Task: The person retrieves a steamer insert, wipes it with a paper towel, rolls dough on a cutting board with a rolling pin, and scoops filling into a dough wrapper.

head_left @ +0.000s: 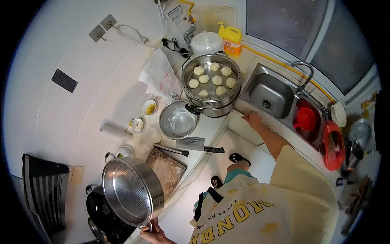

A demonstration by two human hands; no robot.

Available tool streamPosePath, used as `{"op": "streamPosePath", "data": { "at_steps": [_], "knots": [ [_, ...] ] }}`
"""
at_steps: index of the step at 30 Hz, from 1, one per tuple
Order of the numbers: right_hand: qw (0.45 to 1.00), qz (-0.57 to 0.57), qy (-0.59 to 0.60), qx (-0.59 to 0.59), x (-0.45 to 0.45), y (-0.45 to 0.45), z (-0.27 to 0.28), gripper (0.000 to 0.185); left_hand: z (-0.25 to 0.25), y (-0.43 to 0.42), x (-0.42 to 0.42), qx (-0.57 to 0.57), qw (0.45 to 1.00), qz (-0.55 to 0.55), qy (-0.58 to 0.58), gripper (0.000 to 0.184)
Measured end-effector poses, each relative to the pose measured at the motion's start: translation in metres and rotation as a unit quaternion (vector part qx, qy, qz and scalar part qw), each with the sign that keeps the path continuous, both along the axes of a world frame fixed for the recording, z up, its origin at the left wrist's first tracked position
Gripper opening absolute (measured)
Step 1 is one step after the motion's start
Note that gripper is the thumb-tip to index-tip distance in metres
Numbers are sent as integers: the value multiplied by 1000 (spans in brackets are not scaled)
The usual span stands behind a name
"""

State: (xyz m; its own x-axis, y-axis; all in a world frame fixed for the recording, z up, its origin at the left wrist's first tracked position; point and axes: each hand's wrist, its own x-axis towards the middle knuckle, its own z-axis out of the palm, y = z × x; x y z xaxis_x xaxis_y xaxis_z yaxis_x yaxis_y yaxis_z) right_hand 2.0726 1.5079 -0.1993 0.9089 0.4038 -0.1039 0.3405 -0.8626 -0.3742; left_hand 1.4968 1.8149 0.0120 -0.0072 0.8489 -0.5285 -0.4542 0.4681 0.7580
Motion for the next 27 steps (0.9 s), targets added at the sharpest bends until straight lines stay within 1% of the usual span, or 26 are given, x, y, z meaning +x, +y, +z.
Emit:
{"op": "streamPosePath", "data": {
  "at_steps": [3, 4, 6, 8, 9, 11, 12, 14, 15, 16, 18, 19, 21, 27],
  "knots": [
    [996, 76, -49, 26, 39, 13, -15, 45, 5, -34, 24, 27, 999, 20, -2, 8],
    [996, 83, -41, 2, 51, 19, -18, 44, 7, -45, 36, 35, 999, 25, -4, 5],
    [994, 99, -25, -51, 68, 27, -24, 41, 5, -68, 53, 13, 998, 57, 27, 17],
    [984, 154, -83, -44, 90, 32, -57, 35, -4, -88, 70, -6, 995, 91, 48, 30],
    [976, 181, -112, -38, 98, 38, -63, 33, -7, -96, 81, -14, 992, 108, 58, 36],
    [987, 156, -40, -6, 107, 43, -71, 31, -8, -115, 91, -32, 986, 142, 81, 49],
    [990, 143, 0, 7, 106, 42, -71, 31, -2, -120, 117, -32, 980, 191, 46, 50],
    [972, 225, -59, 20, 109, 33, -63, 32, -10, -137, 99, -29, 992, 119, -43, 47],
    [960, 264, -93, 27, 115, 31, -62, 34, -8, -144, 108, -27, 992, 81, -93, 46],
    [960, 261, -93, 48, 121, 33, -61, 35, -1, -154, 125, -24, 993, 104, -46, 42],
    [959, 254, -90, 89, 124, 35, -61, 37, -3, -167, 136, -63, 982, 178, 2, 26],
    [961, 260, -63, 71, 124, 34, -63, 35, -3, -173, 140, -83, 973, 215, 26, 19],
    [961, 272, -14, 37, 128, 36, -63, 34, -7, -179, 140, -73, 967, 238, 48, 18],
    [941, 310, -119, 64, 131, 36, -67, 34, -15, -195, 138, -30, 968, 245, 40, 18]
  ]
}}
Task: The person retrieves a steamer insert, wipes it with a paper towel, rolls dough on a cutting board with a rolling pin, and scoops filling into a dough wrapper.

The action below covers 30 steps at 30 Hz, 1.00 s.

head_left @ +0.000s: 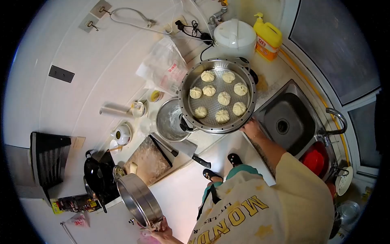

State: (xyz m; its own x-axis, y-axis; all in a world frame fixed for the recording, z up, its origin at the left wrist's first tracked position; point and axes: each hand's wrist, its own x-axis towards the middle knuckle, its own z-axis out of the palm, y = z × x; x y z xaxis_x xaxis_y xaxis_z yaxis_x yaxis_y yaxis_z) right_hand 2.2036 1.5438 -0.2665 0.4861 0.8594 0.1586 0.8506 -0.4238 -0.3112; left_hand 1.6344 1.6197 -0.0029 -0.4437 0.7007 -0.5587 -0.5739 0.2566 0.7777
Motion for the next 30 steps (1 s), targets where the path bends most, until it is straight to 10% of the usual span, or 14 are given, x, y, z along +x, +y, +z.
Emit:
{"op": "streamPosePath", "data": {
  "at_steps": [5, 7, 11, 30],
  "knots": [
    [997, 48, -10, 55, 4, 2, -1, 31, -2, -10, -15, 51, 995, -54, -73, 18],
    [998, 57, -6, 34, 3, 2, 0, 31, -1, -9, -37, 130, 896, -289, -312, 18],
    [998, 63, -20, -5, 3, 2, 3, 34, -27, -19, -36, 56, 996, 10, 65, 32],
    [995, 97, -13, 30, 4, 5, 10, 27, 3, -25, -1, -10, 994, 70, 83, 27]
  ]
}}
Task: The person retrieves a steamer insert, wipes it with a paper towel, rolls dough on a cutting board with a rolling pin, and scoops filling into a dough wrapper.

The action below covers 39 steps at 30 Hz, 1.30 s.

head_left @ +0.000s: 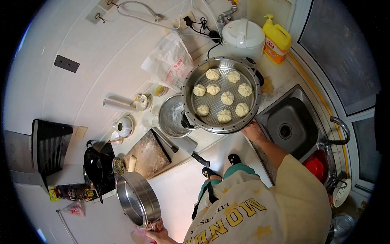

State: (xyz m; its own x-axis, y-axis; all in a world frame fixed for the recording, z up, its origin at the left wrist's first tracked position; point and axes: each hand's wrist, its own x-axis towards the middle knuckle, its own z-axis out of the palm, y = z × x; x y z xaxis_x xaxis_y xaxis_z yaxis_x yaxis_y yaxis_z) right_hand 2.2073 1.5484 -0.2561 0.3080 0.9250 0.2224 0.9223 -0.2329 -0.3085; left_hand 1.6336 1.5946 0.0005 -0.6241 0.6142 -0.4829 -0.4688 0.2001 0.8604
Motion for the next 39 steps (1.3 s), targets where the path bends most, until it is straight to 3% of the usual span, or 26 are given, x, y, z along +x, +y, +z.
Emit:
{"op": "streamPosePath", "data": {
  "at_steps": [6, 10, 14, 16, 20, 25, 28, 31, 34, 39],
  "knots": [
    [997, -41, 57, -16, -4, -1, 15, 24, 5, -1, 6, 2, 1000, 6, -9, 26],
    [995, -62, 71, -10, -9, -4, -4, 31, 8, 0, 12, -15, 999, 14, -35, 25],
    [989, -104, 94, -55, -29, -11, 25, 37, 17, 6, 33, -46, 993, 104, -25, 26],
    [979, -143, 139, -39, -54, -21, 19, 35, -7, 0, 3, 1, 998, 42, -51, 29],
    [975, -43, 190, 108, -100, -30, 46, 39, -79, -8, -89, -20, 989, 46, -139, 37],
    [977, 3, 210, 22, -149, -23, 68, 40, -59, 3, -75, -63, 971, 96, -209, 44],
    [968, 35, 247, -10, -172, 7, 69, 30, -84, 4, -106, 31, 971, 38, -234, 52],
    [947, 10, 320, -34, -219, 54, 106, 16, -85, 12, -134, 4, 970, 82, -227, 38],
    [938, 32, 343, -21, -270, 110, 111, 13, -85, 28, -170, 18, 969, 134, -208, 42],
    [933, 145, 326, -35, -409, 220, 169, 13, -80, 34, -273, 76, 964, 161, -197, 37]
  ]
}}
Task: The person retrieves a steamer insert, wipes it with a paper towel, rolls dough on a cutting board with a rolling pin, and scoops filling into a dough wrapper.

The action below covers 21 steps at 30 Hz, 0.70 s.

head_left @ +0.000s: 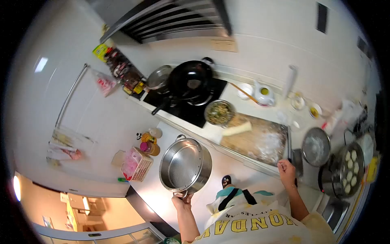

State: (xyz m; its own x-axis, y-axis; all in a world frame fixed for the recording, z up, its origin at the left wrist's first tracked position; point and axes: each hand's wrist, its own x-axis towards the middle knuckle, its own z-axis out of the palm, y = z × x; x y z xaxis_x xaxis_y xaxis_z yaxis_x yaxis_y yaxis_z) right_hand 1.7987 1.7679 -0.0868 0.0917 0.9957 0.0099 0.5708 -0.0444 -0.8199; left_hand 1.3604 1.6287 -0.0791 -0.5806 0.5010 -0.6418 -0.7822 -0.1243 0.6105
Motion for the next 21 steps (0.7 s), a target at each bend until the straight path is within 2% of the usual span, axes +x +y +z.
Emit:
{"op": "streamPosePath", "data": {
  "at_steps": [3, 4, 6, 8, 10, 11, 13, 15, 17, 18, 19, 21],
  "knots": [
    [999, 47, -8, 13, -109, 60, 27, 13, 13, 5, -59, -81, 994, 66, 38, 28],
    [998, 62, 13, -27, -141, 81, 15, 13, 10, 0, -85, -81, 993, 80, 31, 18],
    [985, 112, 128, 2, -213, 121, 7, 15, 13, -9, -124, -85, 986, 127, 59, 10],
    [950, 175, 257, 36, -293, 154, 27, 17, 31, -6, -149, -117, 977, 169, 53, 5],
    [918, 230, 322, -36, -363, 186, 58, 16, 24, -19, -177, -110, 973, 197, 56, 5],
    [889, 291, 353, -17, -398, 203, 75, 16, 26, -21, -189, -95, 969, 219, 67, 6],
    [865, 286, 397, -107, -465, 235, 101, 20, 32, -19, -208, -87, 959, 266, 46, 9],
    [809, 295, 472, -186, -527, 276, 100, 26, 35, -13, -216, -111, 948, 296, 35, 13],
    [747, 312, 527, -259, -590, 320, 94, 42, 27, -8, -227, -100, 942, 320, 34, 19],
    [714, 278, 563, -310, -625, 344, 86, 47, 15, -14, -240, -107, 944, 311, 20, 22],
    [675, 243, 596, -361, -661, 371, 74, 53, 26, -1, -247, -157, 931, 328, 9, 30],
    [687, 116, 583, -417, -734, 429, 53, 59, 22, 14, -274, -138, 912, 385, -12, 33]
  ]
}}
